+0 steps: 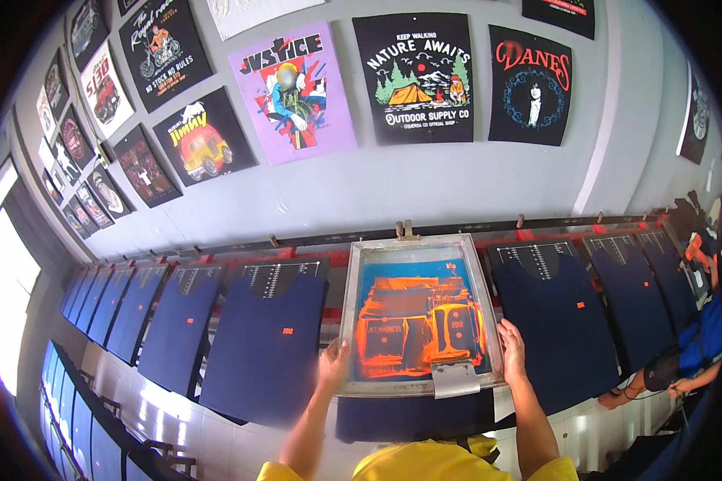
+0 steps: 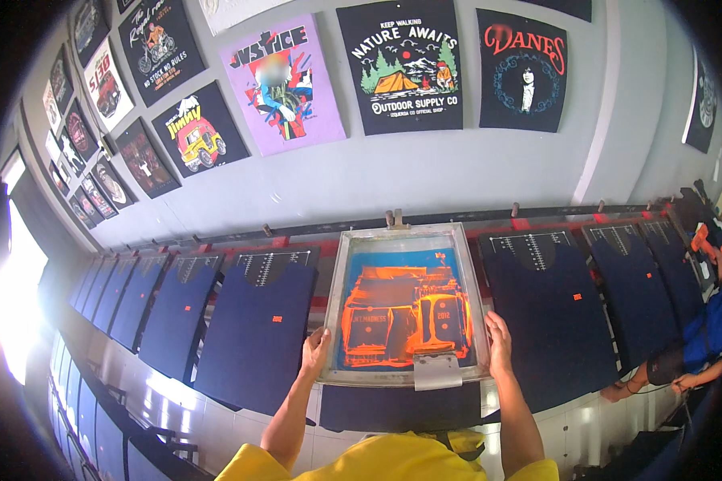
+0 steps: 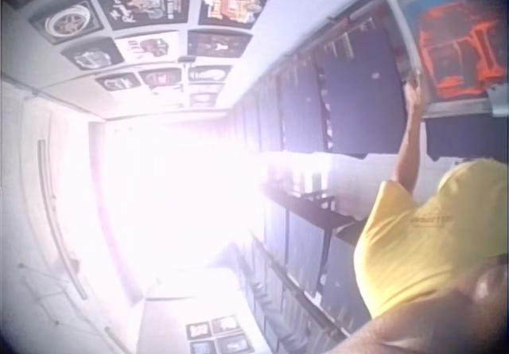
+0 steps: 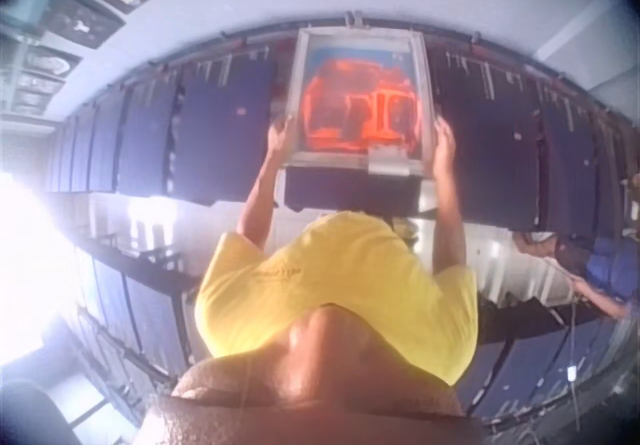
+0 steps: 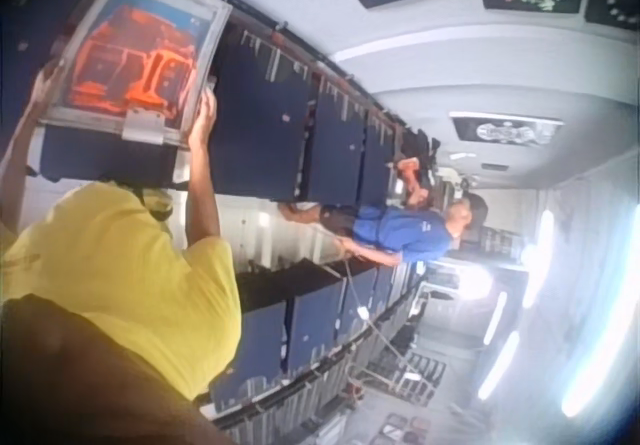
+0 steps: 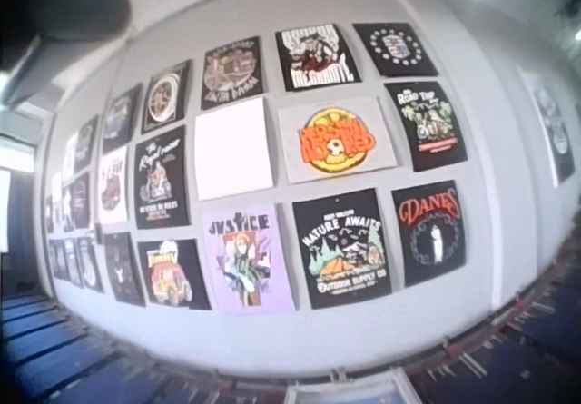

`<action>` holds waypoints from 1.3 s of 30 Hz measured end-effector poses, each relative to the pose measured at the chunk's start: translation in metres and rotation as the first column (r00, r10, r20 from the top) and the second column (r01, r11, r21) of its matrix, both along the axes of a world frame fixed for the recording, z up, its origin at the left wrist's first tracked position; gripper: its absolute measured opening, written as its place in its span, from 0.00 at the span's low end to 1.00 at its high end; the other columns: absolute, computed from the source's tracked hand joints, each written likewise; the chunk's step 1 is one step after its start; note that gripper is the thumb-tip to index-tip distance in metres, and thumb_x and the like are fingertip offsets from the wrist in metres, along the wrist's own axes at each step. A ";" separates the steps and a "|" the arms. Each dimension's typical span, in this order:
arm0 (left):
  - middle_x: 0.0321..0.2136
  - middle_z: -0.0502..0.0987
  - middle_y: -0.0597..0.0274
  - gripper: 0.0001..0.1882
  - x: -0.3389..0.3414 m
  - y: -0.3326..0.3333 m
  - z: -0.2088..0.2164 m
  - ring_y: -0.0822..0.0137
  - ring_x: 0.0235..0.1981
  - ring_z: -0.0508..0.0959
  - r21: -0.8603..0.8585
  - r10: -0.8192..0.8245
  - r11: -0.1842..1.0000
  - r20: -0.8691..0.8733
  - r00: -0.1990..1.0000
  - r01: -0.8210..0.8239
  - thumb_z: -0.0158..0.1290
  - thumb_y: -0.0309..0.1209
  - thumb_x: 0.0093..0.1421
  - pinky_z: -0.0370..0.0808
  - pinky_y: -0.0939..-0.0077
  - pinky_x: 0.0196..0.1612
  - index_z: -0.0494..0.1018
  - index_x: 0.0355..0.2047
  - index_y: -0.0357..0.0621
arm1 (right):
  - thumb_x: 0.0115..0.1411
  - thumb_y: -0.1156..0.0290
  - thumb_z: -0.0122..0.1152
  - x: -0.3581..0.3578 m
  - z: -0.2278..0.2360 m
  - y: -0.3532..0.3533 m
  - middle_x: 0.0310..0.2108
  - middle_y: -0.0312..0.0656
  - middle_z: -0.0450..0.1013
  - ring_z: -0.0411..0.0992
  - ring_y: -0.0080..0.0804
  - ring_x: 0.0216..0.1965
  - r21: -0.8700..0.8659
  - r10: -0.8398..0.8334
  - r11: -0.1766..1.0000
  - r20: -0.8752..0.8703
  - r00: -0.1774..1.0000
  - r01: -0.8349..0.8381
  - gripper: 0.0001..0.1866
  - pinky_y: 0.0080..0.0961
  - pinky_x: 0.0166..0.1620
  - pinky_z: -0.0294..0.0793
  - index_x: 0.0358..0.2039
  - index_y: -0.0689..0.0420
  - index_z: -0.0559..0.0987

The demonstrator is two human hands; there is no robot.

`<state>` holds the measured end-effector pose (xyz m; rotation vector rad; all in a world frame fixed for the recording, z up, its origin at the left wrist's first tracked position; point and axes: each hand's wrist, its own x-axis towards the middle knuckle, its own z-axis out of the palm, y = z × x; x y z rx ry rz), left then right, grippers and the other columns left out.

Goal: The person performs manual screen printing by spreading ink across a mesh frame over a series of fabric boards and then moving the frame to the next station along the line.

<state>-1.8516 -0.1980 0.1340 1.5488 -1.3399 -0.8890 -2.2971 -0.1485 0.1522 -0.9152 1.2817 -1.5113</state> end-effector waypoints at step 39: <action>0.35 0.83 0.59 0.21 -0.100 0.122 0.016 0.74 0.24 0.77 0.459 -0.450 0.611 -0.469 0.760 0.645 0.42 0.43 0.73 0.69 0.81 0.24 0.75 0.48 0.37 | 0.51 0.56 0.71 0.056 0.045 0.058 0.61 0.40 0.67 0.62 0.40 0.64 0.337 0.276 0.779 -0.941 -0.194 -0.529 0.38 0.41 0.65 0.61 0.61 0.53 0.70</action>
